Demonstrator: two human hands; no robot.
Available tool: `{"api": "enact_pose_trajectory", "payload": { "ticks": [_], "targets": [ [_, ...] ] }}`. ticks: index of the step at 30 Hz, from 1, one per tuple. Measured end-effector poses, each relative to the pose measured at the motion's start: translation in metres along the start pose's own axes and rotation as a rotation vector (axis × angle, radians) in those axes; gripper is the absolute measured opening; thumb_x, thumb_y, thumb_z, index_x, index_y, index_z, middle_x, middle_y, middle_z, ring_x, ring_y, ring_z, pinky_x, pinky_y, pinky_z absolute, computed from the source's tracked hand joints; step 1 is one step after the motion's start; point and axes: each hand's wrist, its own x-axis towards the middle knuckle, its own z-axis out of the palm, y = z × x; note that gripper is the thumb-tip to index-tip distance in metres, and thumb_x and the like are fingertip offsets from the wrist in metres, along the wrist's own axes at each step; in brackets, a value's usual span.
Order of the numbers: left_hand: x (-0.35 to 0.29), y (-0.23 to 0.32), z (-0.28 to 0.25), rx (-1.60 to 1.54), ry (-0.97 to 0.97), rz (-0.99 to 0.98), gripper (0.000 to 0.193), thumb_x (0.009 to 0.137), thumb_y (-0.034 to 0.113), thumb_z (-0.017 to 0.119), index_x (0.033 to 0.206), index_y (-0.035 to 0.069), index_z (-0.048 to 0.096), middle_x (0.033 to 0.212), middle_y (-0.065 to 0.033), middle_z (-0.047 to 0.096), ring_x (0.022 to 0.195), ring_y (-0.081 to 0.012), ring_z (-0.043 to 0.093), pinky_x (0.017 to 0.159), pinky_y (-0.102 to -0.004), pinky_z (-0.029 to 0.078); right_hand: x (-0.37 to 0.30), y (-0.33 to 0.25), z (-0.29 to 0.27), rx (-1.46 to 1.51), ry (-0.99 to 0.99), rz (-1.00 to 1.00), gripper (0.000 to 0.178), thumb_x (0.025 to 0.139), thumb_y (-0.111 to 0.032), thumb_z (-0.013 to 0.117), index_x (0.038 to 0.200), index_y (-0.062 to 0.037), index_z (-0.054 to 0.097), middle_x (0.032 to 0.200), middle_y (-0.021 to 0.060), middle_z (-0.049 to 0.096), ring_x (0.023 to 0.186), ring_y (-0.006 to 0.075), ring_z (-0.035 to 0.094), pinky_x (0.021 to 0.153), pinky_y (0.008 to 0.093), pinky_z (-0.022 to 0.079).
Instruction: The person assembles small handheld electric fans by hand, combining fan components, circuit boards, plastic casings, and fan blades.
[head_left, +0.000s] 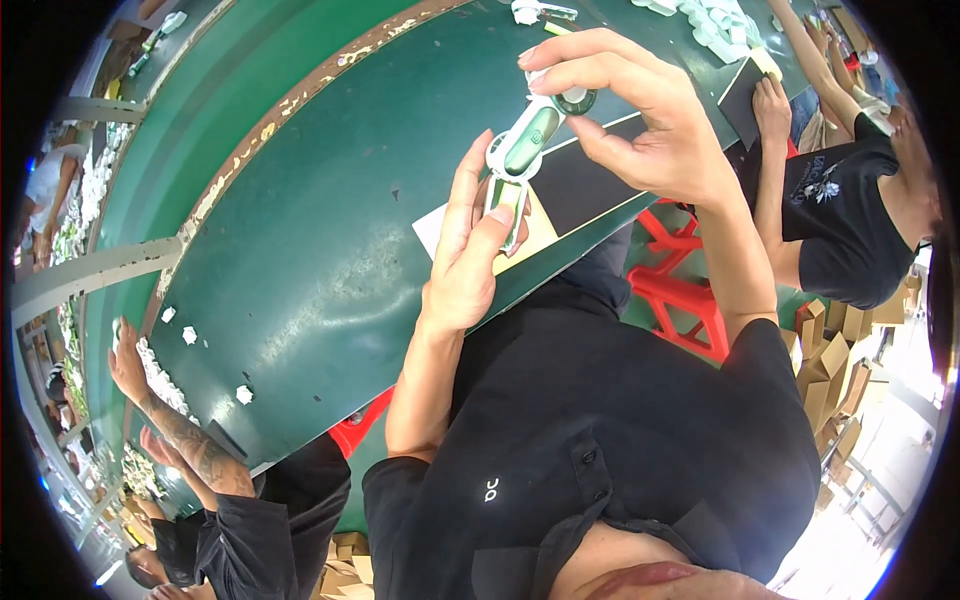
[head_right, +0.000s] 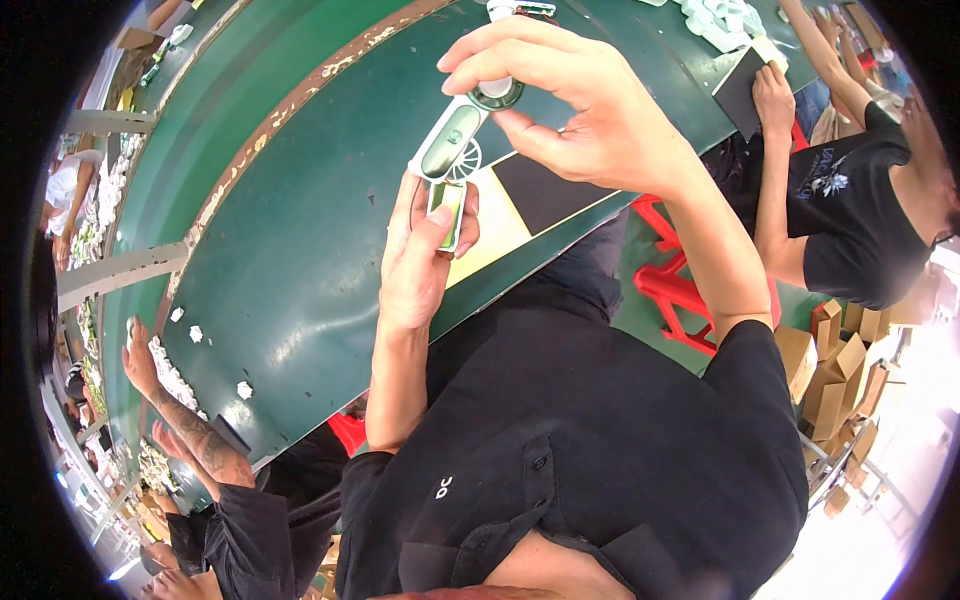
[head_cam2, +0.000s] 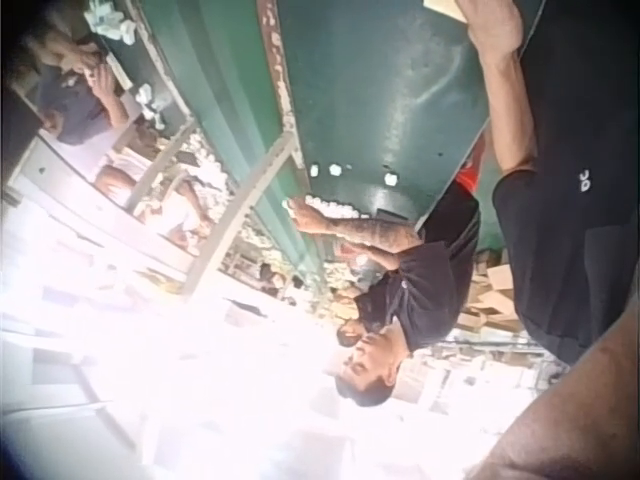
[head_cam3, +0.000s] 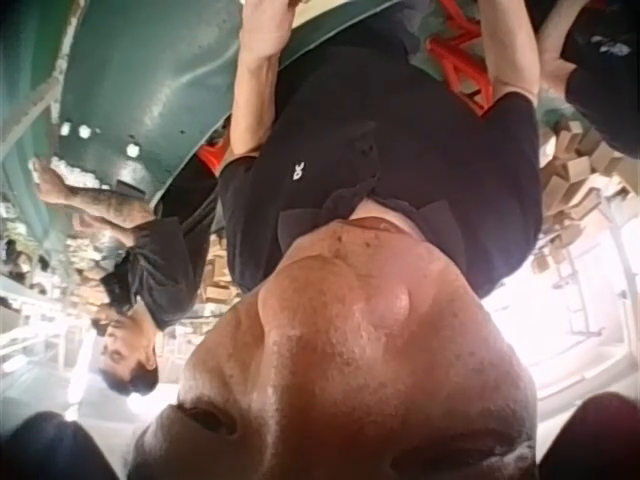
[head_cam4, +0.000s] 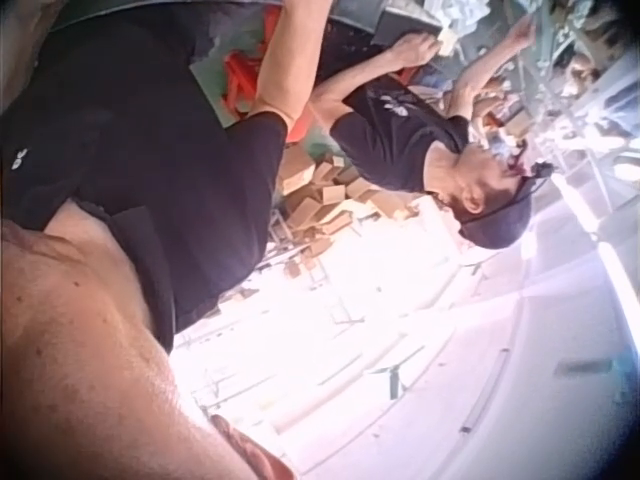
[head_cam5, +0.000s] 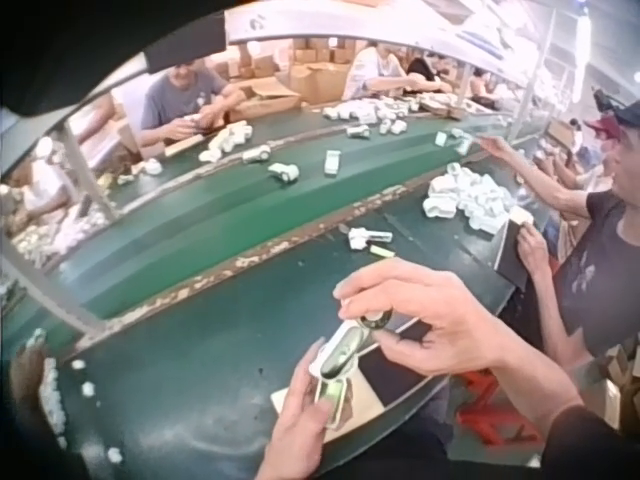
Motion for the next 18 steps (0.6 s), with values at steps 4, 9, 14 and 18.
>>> {"api": "enact_pose_trajectory", "payload": {
  "ticks": [4,9,14,18],
  "targets": [
    [-0.002,-0.001,0.006,0.049,0.03,0.022,0.069,0.106,0.011,0.044,0.166,0.002,0.01,0.11,-0.0069,0.053,0.087,-0.0112,0.046,0.075,-0.0265,0.043,-0.002,-0.004,0.004,-0.014,0.001,-0.005,0.044,0.076,0.014,0.065,0.116,-0.0045,0.071,0.126,0.0143,0.069,0.116,0.0296,0.068,0.094,0.0373,0.057],
    [0.0,-0.004,0.008,0.242,0.15,0.084,0.066,0.106,0.006,0.038,0.166,0.001,0.01,0.108,-0.006,0.051,0.087,-0.0103,0.045,0.074,-0.0263,0.043,-0.011,-0.012,0.009,-0.283,0.03,-0.064,0.044,0.075,0.018,0.067,0.113,-0.0042,0.071,0.125,0.0119,0.069,0.116,0.0311,0.068,0.092,0.0368,0.058],
    [0.005,-0.01,0.003,0.088,0.153,0.131,0.071,0.102,0.025,0.051,0.163,0.002,0.024,0.106,-0.0063,0.055,0.073,-0.0085,0.044,0.066,-0.0229,0.036,-0.016,-0.007,0.011,-0.293,0.041,-0.052,0.04,0.079,0.012,0.068,0.115,-0.0056,0.068,0.125,0.0102,0.066,0.115,0.0327,0.065,0.092,0.0394,0.057],
    [0.004,-0.003,0.008,-0.048,0.156,0.066,0.087,0.095,0.041,0.06,0.163,0.001,0.024,0.105,-0.0075,0.055,0.072,-0.0098,0.044,0.065,-0.0239,0.036,-0.016,-0.004,0.008,-0.278,0.055,-0.002,0.039,0.08,0.012,0.067,0.114,-0.0061,0.067,0.124,0.0096,0.066,0.113,0.0327,0.065,0.091,0.0393,0.056]
  ]
}}
